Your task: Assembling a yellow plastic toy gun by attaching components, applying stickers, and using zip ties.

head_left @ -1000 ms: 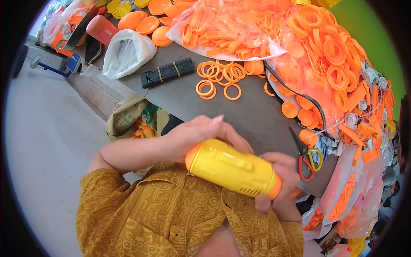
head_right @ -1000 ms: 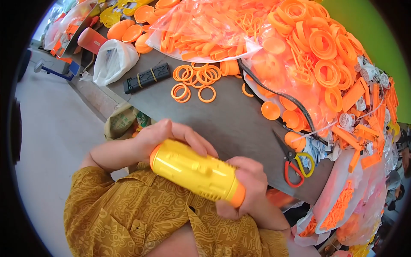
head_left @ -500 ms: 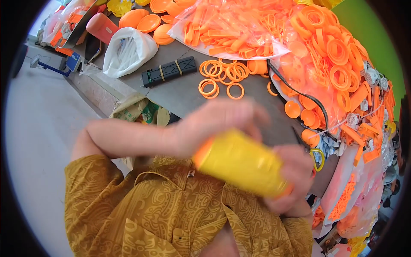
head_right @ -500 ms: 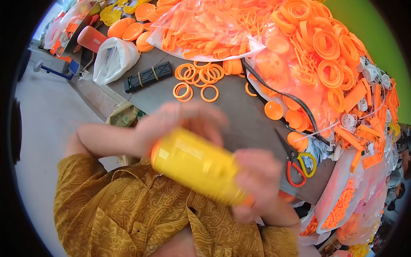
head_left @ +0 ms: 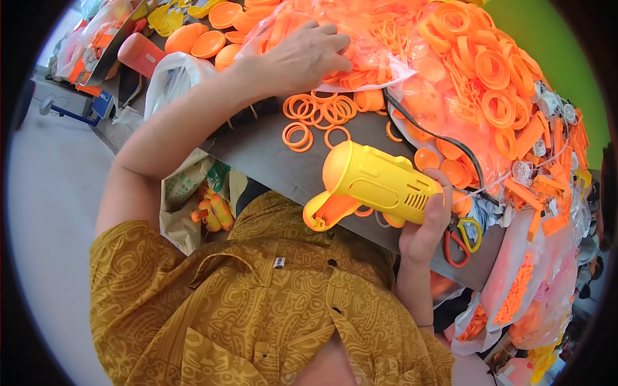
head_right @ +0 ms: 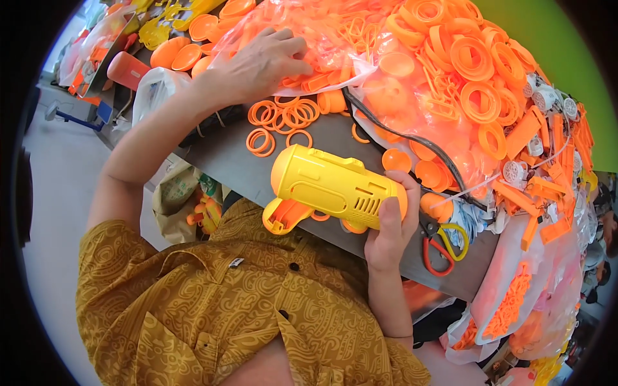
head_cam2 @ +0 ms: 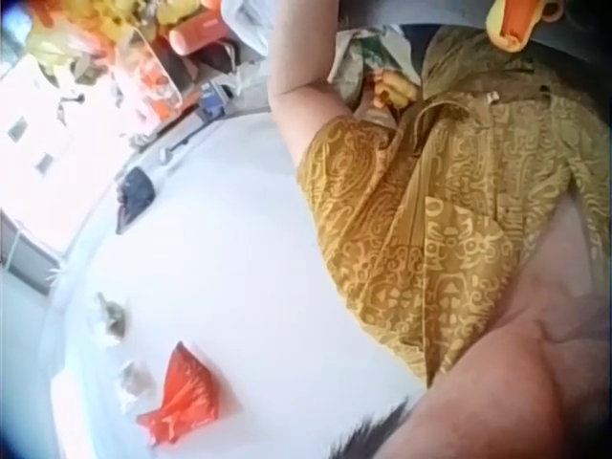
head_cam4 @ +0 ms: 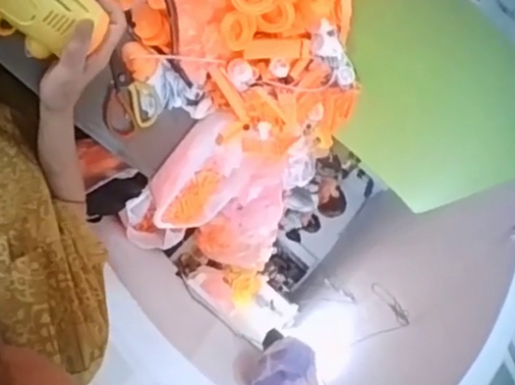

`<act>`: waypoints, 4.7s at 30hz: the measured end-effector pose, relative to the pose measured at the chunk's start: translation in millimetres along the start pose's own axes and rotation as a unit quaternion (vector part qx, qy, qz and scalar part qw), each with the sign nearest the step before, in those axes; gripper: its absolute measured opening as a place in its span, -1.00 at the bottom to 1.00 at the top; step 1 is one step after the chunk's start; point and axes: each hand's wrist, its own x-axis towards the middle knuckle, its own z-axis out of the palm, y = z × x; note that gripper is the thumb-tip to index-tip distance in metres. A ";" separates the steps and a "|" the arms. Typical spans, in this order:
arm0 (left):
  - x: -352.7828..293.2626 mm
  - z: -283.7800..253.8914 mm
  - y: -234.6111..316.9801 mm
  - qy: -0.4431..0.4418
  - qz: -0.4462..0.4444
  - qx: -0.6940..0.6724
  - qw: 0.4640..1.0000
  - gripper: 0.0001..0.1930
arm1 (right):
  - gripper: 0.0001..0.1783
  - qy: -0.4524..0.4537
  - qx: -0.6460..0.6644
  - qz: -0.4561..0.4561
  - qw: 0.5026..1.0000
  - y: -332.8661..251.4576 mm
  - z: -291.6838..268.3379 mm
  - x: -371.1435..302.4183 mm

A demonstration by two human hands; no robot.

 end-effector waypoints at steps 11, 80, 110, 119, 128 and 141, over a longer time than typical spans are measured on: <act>5.7 -14.2 -5.6 -0.062 0.049 -0.041 0.996 -0.83 | -0.55 -0.014 -0.037 -0.008 0.999 9.0 -7.3 -0.4; -29.4 -5.2 138.0 0.106 -0.180 -0.390 0.896 -0.39 | -0.85 0.187 -0.448 -0.110 0.867 -58.1 -49.7 -16.5; -24.9 -0.3 140.9 0.203 -0.172 -0.353 0.897 -0.35 | -0.88 -0.183 -0.713 -0.300 0.607 -74.7 -44.1 137.8; -18.6 -41.2 136.1 0.261 -0.177 -0.419 0.852 -0.49 | -0.88 -0.171 -0.571 -0.323 0.735 -94.4 -2.5 84.2; -18.9 -40.0 133.7 0.216 -0.067 -0.459 0.859 -0.84 | -0.84 -0.274 -0.266 0.083 0.921 -79.0 20.1 22.9; -35.7 -10.4 138.2 0.115 -0.231 -0.584 0.769 -0.67 | -0.67 -0.250 -0.573 -0.274 0.731 -54.2 24.6 27.2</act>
